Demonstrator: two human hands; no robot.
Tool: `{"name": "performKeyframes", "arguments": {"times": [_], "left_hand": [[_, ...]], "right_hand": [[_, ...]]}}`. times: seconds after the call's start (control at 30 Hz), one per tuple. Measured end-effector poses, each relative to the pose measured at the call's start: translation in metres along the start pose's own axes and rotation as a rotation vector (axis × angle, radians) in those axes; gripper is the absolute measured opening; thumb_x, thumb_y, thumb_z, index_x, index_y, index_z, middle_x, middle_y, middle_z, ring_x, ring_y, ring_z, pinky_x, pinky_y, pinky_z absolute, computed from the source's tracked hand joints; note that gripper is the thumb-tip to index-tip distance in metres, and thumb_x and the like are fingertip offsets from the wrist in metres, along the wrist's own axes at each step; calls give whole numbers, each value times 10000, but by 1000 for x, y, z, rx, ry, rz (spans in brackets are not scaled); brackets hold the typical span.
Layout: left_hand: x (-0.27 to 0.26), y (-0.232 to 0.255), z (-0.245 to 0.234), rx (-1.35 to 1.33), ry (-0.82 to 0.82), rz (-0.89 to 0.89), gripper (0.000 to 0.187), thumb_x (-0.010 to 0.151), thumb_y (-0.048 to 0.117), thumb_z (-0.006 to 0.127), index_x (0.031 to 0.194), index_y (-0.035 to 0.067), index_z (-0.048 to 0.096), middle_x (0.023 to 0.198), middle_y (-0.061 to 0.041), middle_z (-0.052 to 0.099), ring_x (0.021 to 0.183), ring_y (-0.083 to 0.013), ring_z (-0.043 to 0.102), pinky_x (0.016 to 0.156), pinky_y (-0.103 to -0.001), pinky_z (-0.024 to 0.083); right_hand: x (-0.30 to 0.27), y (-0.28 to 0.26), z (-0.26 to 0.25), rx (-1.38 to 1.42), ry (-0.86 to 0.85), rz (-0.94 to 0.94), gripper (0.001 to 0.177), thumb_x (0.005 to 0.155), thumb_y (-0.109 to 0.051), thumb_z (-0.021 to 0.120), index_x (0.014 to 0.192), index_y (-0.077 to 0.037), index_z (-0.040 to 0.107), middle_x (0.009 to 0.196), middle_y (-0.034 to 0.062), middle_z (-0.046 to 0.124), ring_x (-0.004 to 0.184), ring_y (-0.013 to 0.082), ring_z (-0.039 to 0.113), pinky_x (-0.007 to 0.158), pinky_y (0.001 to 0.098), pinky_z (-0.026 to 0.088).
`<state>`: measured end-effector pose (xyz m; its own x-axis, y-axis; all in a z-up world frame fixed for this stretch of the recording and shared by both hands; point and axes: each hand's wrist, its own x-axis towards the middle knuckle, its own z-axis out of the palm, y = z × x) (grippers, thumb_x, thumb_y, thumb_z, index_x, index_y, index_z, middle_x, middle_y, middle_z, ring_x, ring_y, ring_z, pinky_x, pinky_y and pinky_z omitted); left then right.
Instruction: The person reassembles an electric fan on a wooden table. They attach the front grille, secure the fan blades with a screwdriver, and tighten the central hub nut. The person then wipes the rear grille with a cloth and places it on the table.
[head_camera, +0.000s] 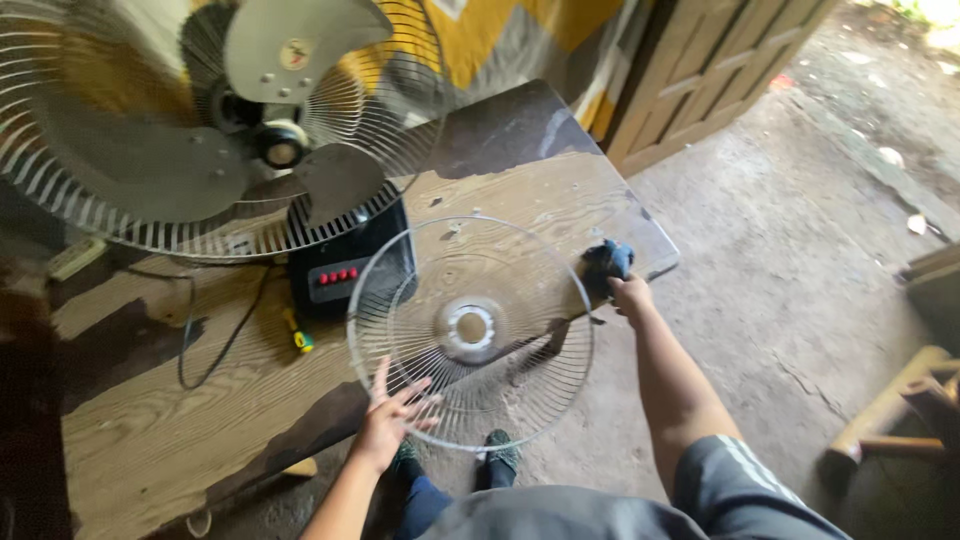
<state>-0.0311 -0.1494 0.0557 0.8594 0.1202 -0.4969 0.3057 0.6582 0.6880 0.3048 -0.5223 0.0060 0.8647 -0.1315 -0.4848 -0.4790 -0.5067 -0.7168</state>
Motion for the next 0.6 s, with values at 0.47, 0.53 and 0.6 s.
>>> {"name": "performKeyframes", "arguments": {"times": [0.47, 0.53, 0.6], "left_hand": [[128, -30, -4, 30, 74, -140, 757, 946, 241, 633, 1596, 144, 258, 1448, -204, 559, 1164, -394, 661, 817, -541, 628], [126, -20, -22, 132, 20, -165, 706, 963, 292, 619, 1566, 126, 291, 1441, -182, 570, 1173, -367, 668, 810, -516, 635], [116, -6, -37, 251, -15, -181, 636, 967, 289, 608, 1518, 115, 343, 1421, -175, 579, 1172, -349, 671, 810, -502, 633]], "right_hand": [[-97, -30, 5, 462, -66, -9, 591, 956, -333, 706, 1403, -111, 389, 1236, 81, 578, 968, 296, 699, 712, 442, 591], [-103, -29, 10, 530, -57, -27, 625, 979, -262, 697, 1455, -85, 333, 1240, 132, 555, 958, 312, 714, 715, 461, 616], [-105, -23, 15, 471, -66, 20, 718, 953, -185, 662, 1518, -169, 220, 1232, 143, 560, 914, 328, 723, 693, 462, 616]]}}
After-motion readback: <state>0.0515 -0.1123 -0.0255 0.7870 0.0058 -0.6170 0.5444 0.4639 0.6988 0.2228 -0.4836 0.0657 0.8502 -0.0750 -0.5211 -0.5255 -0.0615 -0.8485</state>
